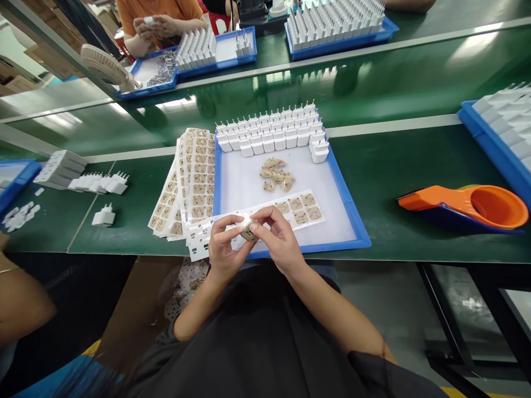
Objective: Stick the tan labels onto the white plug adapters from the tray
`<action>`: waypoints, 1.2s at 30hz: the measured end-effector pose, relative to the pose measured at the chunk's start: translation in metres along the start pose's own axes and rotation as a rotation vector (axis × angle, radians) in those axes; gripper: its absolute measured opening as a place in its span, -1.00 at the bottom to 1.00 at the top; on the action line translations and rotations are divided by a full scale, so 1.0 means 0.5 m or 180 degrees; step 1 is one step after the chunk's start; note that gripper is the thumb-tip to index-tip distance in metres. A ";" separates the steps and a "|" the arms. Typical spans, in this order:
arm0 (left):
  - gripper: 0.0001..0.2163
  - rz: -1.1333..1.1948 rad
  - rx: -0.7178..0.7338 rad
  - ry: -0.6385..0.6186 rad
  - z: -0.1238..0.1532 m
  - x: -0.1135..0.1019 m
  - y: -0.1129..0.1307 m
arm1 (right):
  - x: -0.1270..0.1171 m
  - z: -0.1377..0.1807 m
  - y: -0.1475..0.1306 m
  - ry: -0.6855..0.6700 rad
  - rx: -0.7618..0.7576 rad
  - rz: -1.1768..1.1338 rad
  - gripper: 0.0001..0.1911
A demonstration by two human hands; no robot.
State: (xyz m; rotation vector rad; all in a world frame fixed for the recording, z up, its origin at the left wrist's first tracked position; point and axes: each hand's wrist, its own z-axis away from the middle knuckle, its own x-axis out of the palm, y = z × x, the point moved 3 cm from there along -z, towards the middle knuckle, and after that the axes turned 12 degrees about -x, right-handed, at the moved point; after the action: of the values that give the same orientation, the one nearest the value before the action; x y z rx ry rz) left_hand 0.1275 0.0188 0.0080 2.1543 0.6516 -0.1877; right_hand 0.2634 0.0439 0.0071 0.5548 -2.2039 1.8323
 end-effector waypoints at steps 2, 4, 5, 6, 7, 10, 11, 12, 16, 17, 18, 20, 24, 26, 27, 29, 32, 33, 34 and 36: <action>-0.65 -0.0062 0.0087 0.0023 -0.003 -0.001 0.004 | 0.003 0.000 -0.001 0.0046 0.0067 -0.0055 -0.95; -0.66 -0.0100 0.0113 0.0049 -0.003 -0.002 0.004 | 0.004 -0.002 -0.003 0.0083 0.0104 -0.0098 -0.96; -0.66 -0.0106 0.0096 0.0054 -0.001 -0.002 0.002 | 0.003 -0.002 -0.004 0.0084 0.0125 -0.0134 -0.96; -0.65 -0.0091 0.0056 0.0050 0.000 -0.002 -0.001 | 0.002 -0.003 -0.004 0.0068 0.0147 -0.0177 -0.95; -0.64 -0.0055 -0.0001 0.0029 0.002 -0.003 -0.005 | 0.001 -0.004 -0.004 0.0030 0.0168 -0.0219 -0.93; -0.61 0.0193 -0.0279 -0.0073 0.010 -0.003 -0.018 | -0.006 -0.007 -0.006 -0.0217 0.0156 -0.0186 -0.86; -0.60 0.0301 -0.0389 -0.0116 0.012 -0.003 -0.022 | -0.008 -0.009 -0.009 -0.0322 0.0089 -0.0075 -0.85; -0.60 0.0402 -0.0492 -0.0169 0.015 -0.002 -0.024 | -0.012 -0.011 -0.013 -0.0414 -0.0010 0.0095 -0.84; -0.59 0.0615 -0.0685 -0.0341 0.018 -0.003 -0.020 | -0.020 -0.024 -0.039 -0.0671 -0.0838 0.1276 -0.91; -0.58 0.0641 -0.0713 -0.0355 0.017 -0.004 -0.017 | -0.019 -0.025 -0.047 -0.0720 -0.1146 0.1604 -0.91; -0.58 0.0664 -0.0761 -0.0359 0.016 -0.006 -0.014 | -0.018 -0.024 -0.056 -0.0795 -0.1478 0.1887 -0.90; -0.59 0.0688 -0.0940 -0.0368 0.012 -0.010 -0.010 | -0.012 -0.016 -0.070 -0.1009 -0.2044 0.2185 -0.87; -0.64 0.0567 -0.1407 -0.0293 0.004 -0.028 -0.016 | -0.013 -0.014 -0.085 -0.1469 -0.1963 0.1733 -0.94; -0.62 0.0479 -0.1603 -0.0189 0.001 -0.044 -0.024 | -0.030 -0.042 -0.085 -0.1314 -0.1450 0.1680 -0.99; -0.59 0.0444 -0.1661 -0.0134 -0.001 -0.054 -0.029 | -0.044 -0.064 -0.083 -0.1120 -0.1217 0.1815 -0.97; -0.53 0.0354 -0.1698 -0.0014 -0.006 -0.078 -0.043 | -0.078 -0.117 -0.077 -0.0708 -0.0917 0.2339 -0.85; -0.56 0.0103 -0.1751 0.0285 -0.023 -0.135 -0.083 | -0.122 -0.191 -0.054 -0.0722 -0.0883 0.3549 -0.66; -0.58 0.0023 -0.1794 0.0478 -0.030 -0.162 -0.104 | -0.133 -0.208 -0.044 -0.0842 -0.0946 0.3996 -0.62; -0.59 -0.0068 -0.1849 0.0716 -0.037 -0.194 -0.128 | -0.143 -0.219 -0.033 -0.0938 -0.1024 0.4246 -0.61; -0.60 -0.0369 -0.1982 0.1259 -0.049 -0.270 -0.184 | -0.161 -0.227 -0.014 -0.1091 -0.1118 0.4360 -0.65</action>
State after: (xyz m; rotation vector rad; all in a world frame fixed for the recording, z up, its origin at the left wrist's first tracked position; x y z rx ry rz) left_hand -0.0370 0.0316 0.0068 1.5561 0.9186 0.3508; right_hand 0.3313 0.1656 0.0031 -1.0701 -3.4257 1.6582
